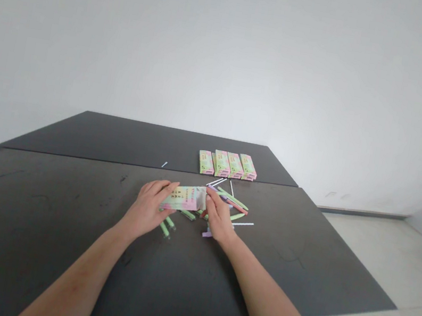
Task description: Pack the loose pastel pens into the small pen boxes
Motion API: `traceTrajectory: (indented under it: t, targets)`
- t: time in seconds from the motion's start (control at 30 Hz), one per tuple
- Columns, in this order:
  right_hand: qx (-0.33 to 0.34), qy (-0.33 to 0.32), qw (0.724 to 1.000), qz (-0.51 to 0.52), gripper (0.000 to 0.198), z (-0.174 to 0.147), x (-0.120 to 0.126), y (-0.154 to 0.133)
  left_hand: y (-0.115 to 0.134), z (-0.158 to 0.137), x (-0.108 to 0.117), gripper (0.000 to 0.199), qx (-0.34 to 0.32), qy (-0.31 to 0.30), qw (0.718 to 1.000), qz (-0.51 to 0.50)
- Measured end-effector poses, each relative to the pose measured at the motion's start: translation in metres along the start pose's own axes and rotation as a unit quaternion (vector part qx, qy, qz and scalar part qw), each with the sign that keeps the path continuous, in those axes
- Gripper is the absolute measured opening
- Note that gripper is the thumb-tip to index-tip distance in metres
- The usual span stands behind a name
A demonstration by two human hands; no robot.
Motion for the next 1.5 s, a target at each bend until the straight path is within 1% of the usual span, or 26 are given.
traceTrajectory:
  t: [0.1, 0.17, 0.37, 0.53, 0.67, 0.8, 0.97, 1.13, 1.23, 1.33, 1.43, 1.5]
  targets:
    - [0.015, -0.035, 0.999, -0.006, 0.034, 0.0, -0.006, -0.003, 0.002, 0.0, 0.001, 0.058, -0.003, 0.0, 1.0, -0.001]
    - [0.026, -0.043, 0.999, -0.017, 0.034, -0.001, -0.009, -0.005, 0.003, 0.0, 0.001, 0.058, -0.005, -0.002, 1.0, -0.001]
    - [0.038, -0.03, 0.998, -0.047, 0.034, -0.001, -0.01, -0.004, 0.007, 0.001, 0.003, 0.057, -0.008, -0.007, 1.0, 0.004]
    - [0.048, -0.003, 0.996, -0.078, 0.032, 0.001, -0.009, -0.004, 0.011, 0.002, 0.004, 0.055, -0.003, -0.013, 1.0, 0.018]
    - [0.049, 0.012, 0.995, -0.09, 0.034, 0.001, -0.008, -0.004, 0.013, 0.003, 0.004, 0.056, 0.004, -0.013, 0.999, 0.032]
    - [0.046, 0.015, 0.995, -0.085, 0.036, 0.001, -0.008, -0.005, 0.014, 0.003, 0.004, 0.055, 0.011, -0.013, 0.999, 0.04]
    - [0.02, 0.011, 0.997, -0.075, 0.04, 0.001, -0.007, -0.003, 0.016, 0.003, 0.006, 0.057, 0.016, -0.021, 0.999, 0.045]
    - [0.001, -0.003, 0.999, -0.033, 0.045, -0.001, -0.006, -0.004, 0.016, 0.004, 0.007, 0.059, 0.021, -0.024, 0.999, 0.038]
    - [-0.001, -0.019, 1.0, -0.015, 0.044, -0.002, -0.005, -0.007, 0.016, 0.004, 0.008, 0.063, 0.017, -0.023, 0.999, 0.037]
    - [0.006, -0.014, 1.0, -0.014, 0.04, -0.002, -0.003, -0.008, 0.014, 0.003, 0.007, 0.065, 0.013, -0.028, 0.999, 0.04]
    - [0.011, -0.009, 1.0, -0.004, 0.038, 0.0, -0.002, -0.004, 0.014, 0.003, 0.007, 0.064, 0.015, -0.035, 0.998, 0.043]
    - [0.002, -0.011, 1.0, 0.012, 0.038, 0.003, -0.003, 0.001, 0.014, 0.003, 0.007, 0.063, 0.018, -0.04, 0.998, 0.046]
Point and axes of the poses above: each hand's wrist, its own z-axis towards the middle knuckle, its own x-axis out of the back of the hand, y = z × x, the point moved 5 cm from there along z, towards the middle knuckle, and after that the axes turned 9 degrees about -x, right-handed, at the moved point
